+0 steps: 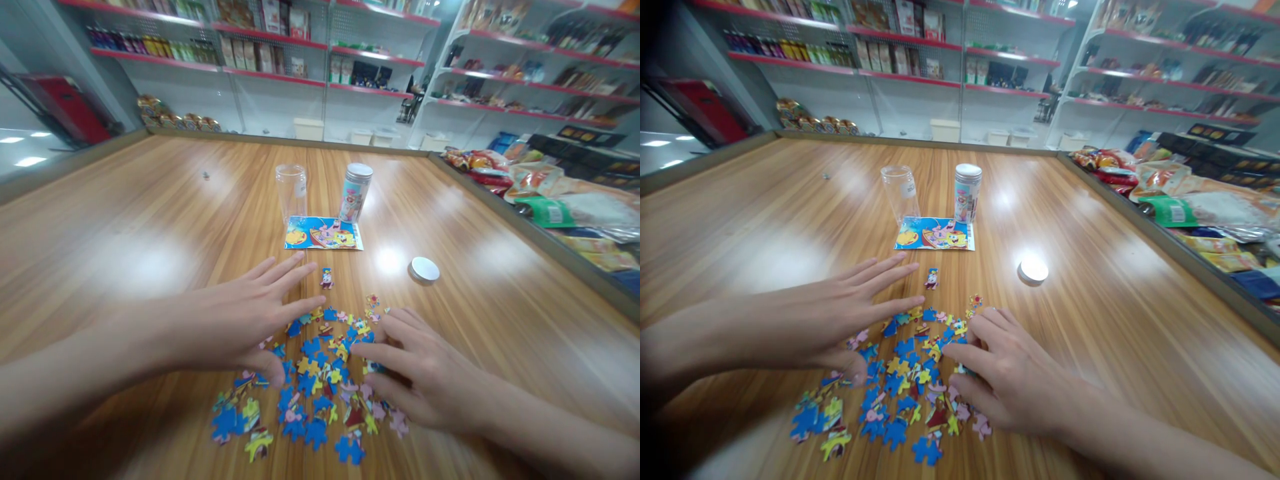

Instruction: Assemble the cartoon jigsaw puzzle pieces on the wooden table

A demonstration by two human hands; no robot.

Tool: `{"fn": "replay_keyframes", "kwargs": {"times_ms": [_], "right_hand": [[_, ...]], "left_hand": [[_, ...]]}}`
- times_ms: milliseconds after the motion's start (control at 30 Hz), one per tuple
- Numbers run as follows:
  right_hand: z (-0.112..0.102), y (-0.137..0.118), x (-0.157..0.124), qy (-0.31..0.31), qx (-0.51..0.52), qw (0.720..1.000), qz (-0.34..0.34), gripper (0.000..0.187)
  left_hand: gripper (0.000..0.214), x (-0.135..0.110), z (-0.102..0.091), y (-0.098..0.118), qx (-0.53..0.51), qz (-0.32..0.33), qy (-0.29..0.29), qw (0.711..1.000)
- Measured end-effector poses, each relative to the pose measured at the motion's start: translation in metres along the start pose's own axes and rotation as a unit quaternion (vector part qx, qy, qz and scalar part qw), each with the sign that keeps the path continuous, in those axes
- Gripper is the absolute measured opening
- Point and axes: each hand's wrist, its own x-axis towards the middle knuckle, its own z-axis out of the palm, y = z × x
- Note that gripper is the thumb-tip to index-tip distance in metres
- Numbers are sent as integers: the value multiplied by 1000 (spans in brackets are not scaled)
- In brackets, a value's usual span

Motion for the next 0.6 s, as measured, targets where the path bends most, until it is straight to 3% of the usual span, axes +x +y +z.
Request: {"fn": "replay_keyframes", "kwargs": {"times_ms": [300, 467, 600], "right_hand": [[-5, 10, 3, 56, 2, 998, 29, 18], [-12, 19, 1, 123, -12, 988, 96, 18], [-6, 29, -4, 99, -9, 987, 124, 24]], "left_hand": [[82, -5, 2, -4, 5, 12, 2, 1000], [78, -10, 4, -9, 14, 26, 5, 1000], [69, -16, 7, -17, 19, 34, 13, 999]]}}
